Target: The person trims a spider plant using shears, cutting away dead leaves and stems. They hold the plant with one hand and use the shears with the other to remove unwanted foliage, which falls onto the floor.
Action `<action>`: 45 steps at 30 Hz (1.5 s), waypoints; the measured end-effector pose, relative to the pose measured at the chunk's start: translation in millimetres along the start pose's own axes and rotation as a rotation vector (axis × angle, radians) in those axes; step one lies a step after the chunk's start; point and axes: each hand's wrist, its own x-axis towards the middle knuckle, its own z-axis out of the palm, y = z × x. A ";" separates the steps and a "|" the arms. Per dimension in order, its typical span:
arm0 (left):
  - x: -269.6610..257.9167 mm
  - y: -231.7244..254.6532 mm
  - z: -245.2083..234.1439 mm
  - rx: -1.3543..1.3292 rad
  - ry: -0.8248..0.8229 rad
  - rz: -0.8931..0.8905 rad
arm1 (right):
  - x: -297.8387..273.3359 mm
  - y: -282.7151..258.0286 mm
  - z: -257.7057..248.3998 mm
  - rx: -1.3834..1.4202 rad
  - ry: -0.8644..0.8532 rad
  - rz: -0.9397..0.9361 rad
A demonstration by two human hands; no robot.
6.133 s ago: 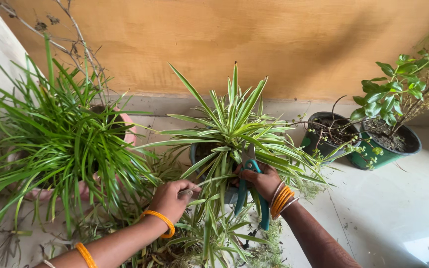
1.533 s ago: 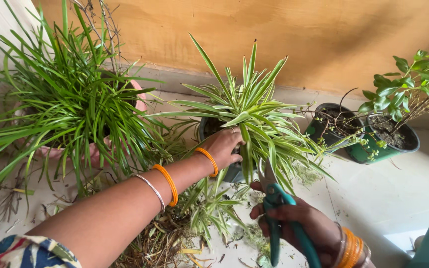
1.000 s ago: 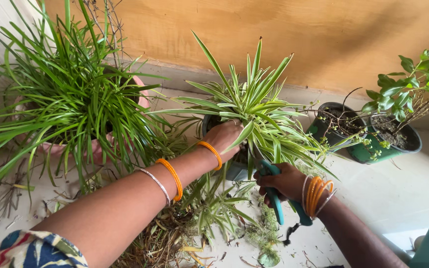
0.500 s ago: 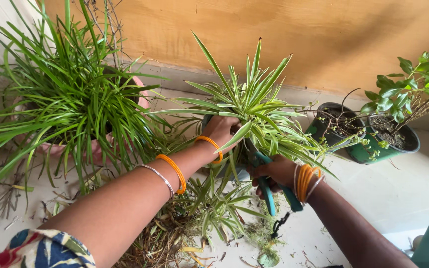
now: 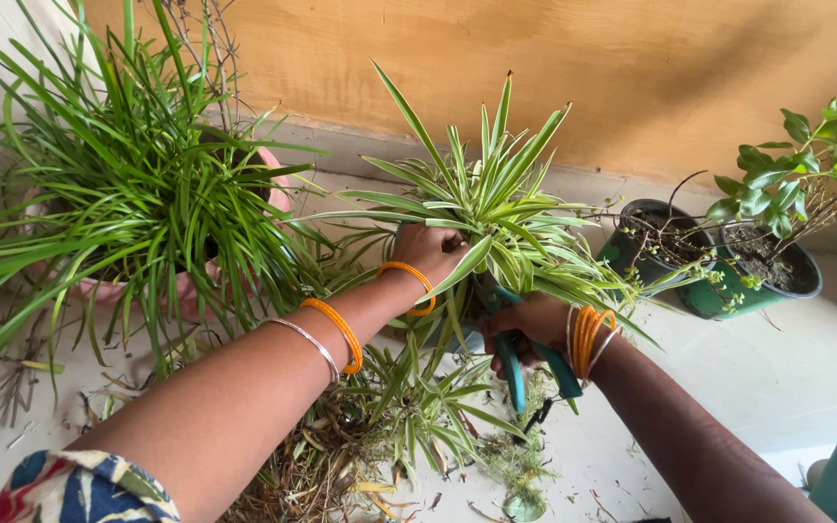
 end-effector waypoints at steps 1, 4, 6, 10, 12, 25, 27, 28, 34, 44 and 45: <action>-1.3 1.2 -0.6 0.009 -0.007 -0.026 | 3.0 -2.2 -0.2 0.023 0.002 0.008; -1.6 1.0 -0.1 0.027 0.010 -0.005 | 7.6 -5.3 -1.7 0.054 0.017 0.005; -0.2 -2.5 2.7 0.024 0.019 -0.001 | 7.0 -5.2 -2.5 0.063 -0.010 -0.001; 4.4 -10.3 6.5 0.050 0.049 0.019 | 1.4 -4.3 -5.3 0.002 -0.069 0.020; 3.5 -11.3 7.6 0.044 0.056 0.022 | 1.8 -2.7 -5.5 -0.004 -0.062 0.026; -1.6 -7.7 3.5 -0.047 0.022 -0.043 | 1.8 -9.9 -0.9 0.016 -0.043 -0.013; -3.7 -2.6 0.5 -0.005 0.021 -0.036 | 5.3 -9.3 -0.6 0.088 -0.021 -0.017; -5.3 -0.5 -1.0 0.030 0.018 -0.037 | 7.8 -8.6 0.7 0.119 -0.007 -0.023; -7.4 -2.6 0.3 0.055 0.021 -0.035 | 7.1 -5.3 11.2 0.142 0.097 -0.098; -6.5 -4.9 3.1 0.048 0.043 -0.053 | -2.6 -8.0 19.4 0.010 0.206 -0.178; -8.1 -3.8 -0.5 0.046 0.036 -0.036 | -2.1 -7.7 18.9 0.028 0.189 -0.169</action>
